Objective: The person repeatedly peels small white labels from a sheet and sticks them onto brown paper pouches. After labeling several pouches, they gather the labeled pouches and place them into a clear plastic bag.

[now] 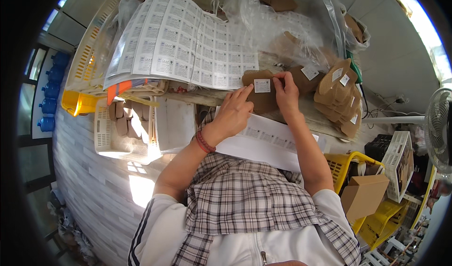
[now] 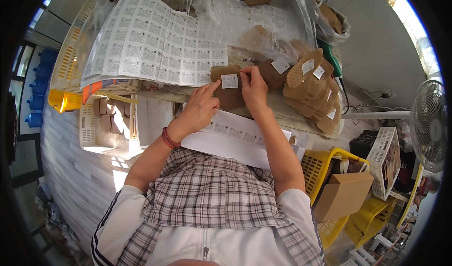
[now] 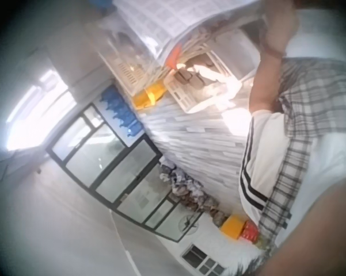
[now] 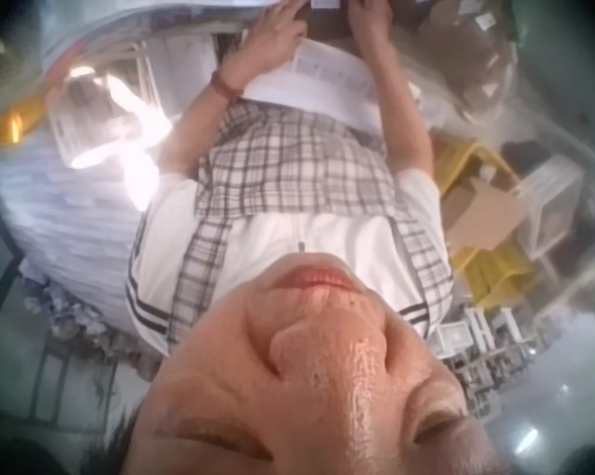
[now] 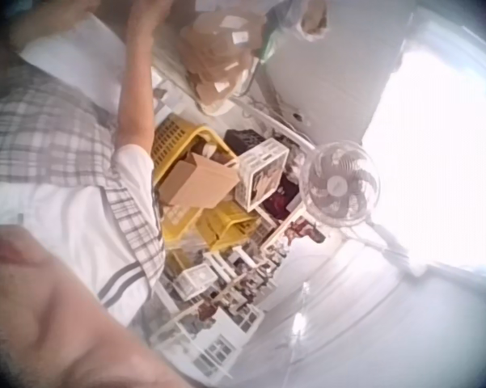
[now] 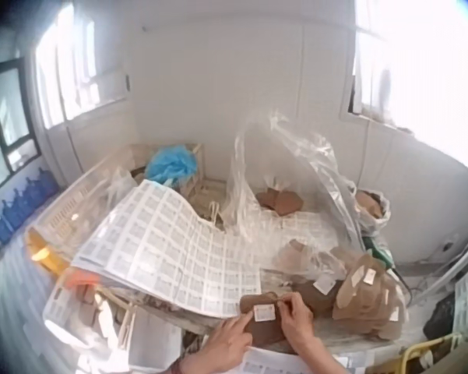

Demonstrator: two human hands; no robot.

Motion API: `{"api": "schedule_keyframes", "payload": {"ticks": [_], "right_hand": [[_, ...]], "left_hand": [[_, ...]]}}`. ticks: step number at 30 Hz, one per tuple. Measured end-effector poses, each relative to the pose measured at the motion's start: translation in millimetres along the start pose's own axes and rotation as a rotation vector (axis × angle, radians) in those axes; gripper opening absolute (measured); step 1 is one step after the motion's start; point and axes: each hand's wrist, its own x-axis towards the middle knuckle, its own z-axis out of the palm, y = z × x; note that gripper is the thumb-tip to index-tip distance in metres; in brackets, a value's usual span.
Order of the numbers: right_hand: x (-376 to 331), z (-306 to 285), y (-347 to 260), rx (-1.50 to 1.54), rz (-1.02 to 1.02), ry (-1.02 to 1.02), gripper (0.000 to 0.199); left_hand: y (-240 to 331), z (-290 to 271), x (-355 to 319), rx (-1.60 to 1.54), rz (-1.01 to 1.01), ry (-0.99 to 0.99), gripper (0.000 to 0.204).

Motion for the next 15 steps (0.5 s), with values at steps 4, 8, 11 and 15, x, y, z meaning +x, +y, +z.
{"api": "schedule_keyframes", "payload": {"ticks": [4,8,11,15], "right_hand": [[-4.8,-9.6,-19.5,0.080,0.042,-0.002,0.015],[-14.2,-16.5,-32.0,0.195,-0.010,0.051,0.025],[-19.2,-21.3,-38.4,0.283,-0.053,0.149,0.031],[-26.2,-45.6,-55.0,0.292,-0.166,0.318,0.033]], "left_hand": [[2.6,-4.0,-5.9,-0.010,0.000,-0.036,0.005],[-1.4,-1.0,-6.4,-0.026,0.008,-0.057,0.006],[-2.9,2.3,-8.9,-0.012,0.054,0.009,0.007],[11.8,-12.9,-5.8,0.002,-0.065,-0.091,0.009]]}}
